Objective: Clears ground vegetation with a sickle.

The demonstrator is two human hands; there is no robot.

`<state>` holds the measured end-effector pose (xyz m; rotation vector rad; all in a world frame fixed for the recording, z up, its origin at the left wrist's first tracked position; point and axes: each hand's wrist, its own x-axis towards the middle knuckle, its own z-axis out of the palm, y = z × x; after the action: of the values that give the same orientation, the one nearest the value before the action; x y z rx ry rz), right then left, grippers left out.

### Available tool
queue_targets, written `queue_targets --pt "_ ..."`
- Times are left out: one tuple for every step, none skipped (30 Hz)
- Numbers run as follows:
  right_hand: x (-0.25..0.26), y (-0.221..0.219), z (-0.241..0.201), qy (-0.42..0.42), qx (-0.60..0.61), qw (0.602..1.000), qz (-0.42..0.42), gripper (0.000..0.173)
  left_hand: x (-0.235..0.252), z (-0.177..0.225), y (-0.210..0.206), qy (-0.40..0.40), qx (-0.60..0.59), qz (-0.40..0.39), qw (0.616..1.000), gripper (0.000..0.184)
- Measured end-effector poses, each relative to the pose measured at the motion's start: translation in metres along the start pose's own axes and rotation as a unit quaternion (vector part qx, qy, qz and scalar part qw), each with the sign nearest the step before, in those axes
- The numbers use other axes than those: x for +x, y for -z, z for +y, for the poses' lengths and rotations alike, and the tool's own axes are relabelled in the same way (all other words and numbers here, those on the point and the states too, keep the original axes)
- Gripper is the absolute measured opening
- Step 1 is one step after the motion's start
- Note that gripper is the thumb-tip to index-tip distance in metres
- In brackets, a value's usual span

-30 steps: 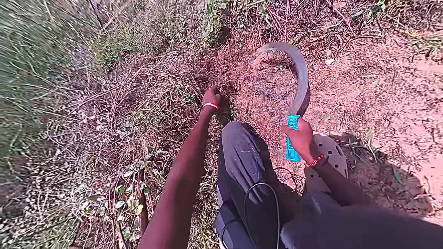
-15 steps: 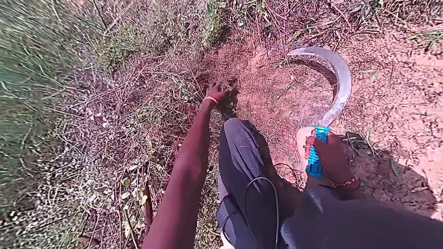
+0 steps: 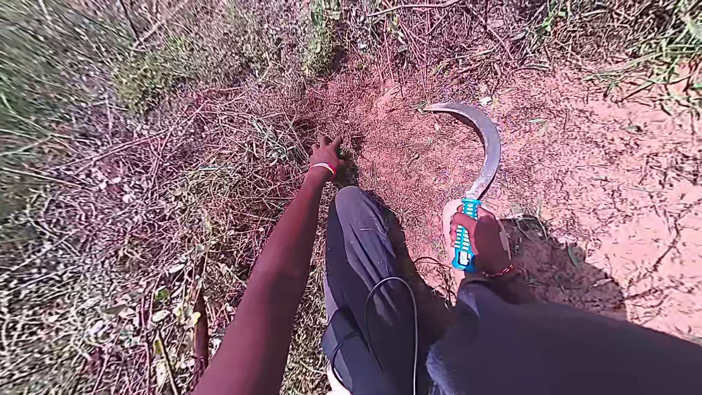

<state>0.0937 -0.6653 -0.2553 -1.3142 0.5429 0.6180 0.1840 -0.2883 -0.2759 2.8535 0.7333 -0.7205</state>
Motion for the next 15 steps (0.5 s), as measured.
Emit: queue_targets --pt "0.000 0.000 0.001 0.000 -0.012 1.000 0.005 0.011 0.001 -0.001 -0.002 -0.002 0.001 0.001 1.000 0.083" --pt "0.001 0.000 0.002 0.000 -0.033 0.999 0.008 0.013 0.004 -0.004 -0.002 -0.004 -0.007 0.000 1.000 0.082" --pt "0.002 -0.001 0.002 0.000 -0.043 0.999 0.012 0.014 0.009 -0.006 -0.001 -0.010 -0.014 -0.001 1.000 0.082" --pt "0.001 -0.002 0.002 -0.002 -0.042 0.999 0.014 0.013 0.014 -0.008 0.001 -0.013 -0.023 -0.005 1.000 0.083" --pt "0.001 -0.003 0.002 -0.007 -0.038 0.999 0.014 0.013 0.018 -0.008 0.003 -0.014 -0.033 -0.009 0.999 0.083" --pt "0.002 -0.004 0.000 -0.013 -0.030 0.999 0.012 0.012 0.022 -0.006 0.005 -0.013 -0.043 -0.011 0.999 0.085" --pt "0.002 -0.004 0.000 -0.016 -0.022 1.000 0.010 0.011 0.022 -0.003 0.007 -0.009 -0.049 -0.014 0.999 0.088" --pt "0.002 -0.004 0.000 -0.016 -0.021 1.000 0.008 0.010 0.022 -0.001 0.007 -0.006 -0.047 -0.015 0.999 0.091" --pt "0.003 -0.003 0.001 -0.013 -0.020 1.000 0.008 0.010 0.022 -0.001 0.005 -0.006 -0.040 -0.015 0.999 0.090" --pt "0.003 -0.002 0.001 -0.010 -0.021 1.000 0.008 0.010 0.021 -0.002 0.002 -0.007 -0.031 -0.011 0.999 0.087" --pt "0.004 -0.002 0.001 -0.007 -0.021 1.000 0.009 0.009 0.021 -0.003 0.000 -0.007 -0.021 -0.004 1.000 0.083" --pt "0.004 -0.002 0.002 -0.005 -0.024 1.000 0.008 0.009 0.020 -0.004 -0.003 -0.005 -0.014 0.006 1.000 0.077" --pt "0.004 -0.002 0.001 -0.007 -0.026 1.000 0.007 0.009 0.019 -0.005 -0.004 -0.003 -0.010 0.013 1.000 0.073" --pt "0.003 -0.003 0.000 -0.010 -0.026 1.000 0.006 0.010 0.018 -0.005 -0.006 -0.001 -0.007 0.018 1.000 0.071" --pt "0.003 -0.004 0.000 -0.011 -0.024 1.000 0.008 0.009 0.017 -0.005 -0.007 0.002 -0.005 0.024 1.000 0.069"
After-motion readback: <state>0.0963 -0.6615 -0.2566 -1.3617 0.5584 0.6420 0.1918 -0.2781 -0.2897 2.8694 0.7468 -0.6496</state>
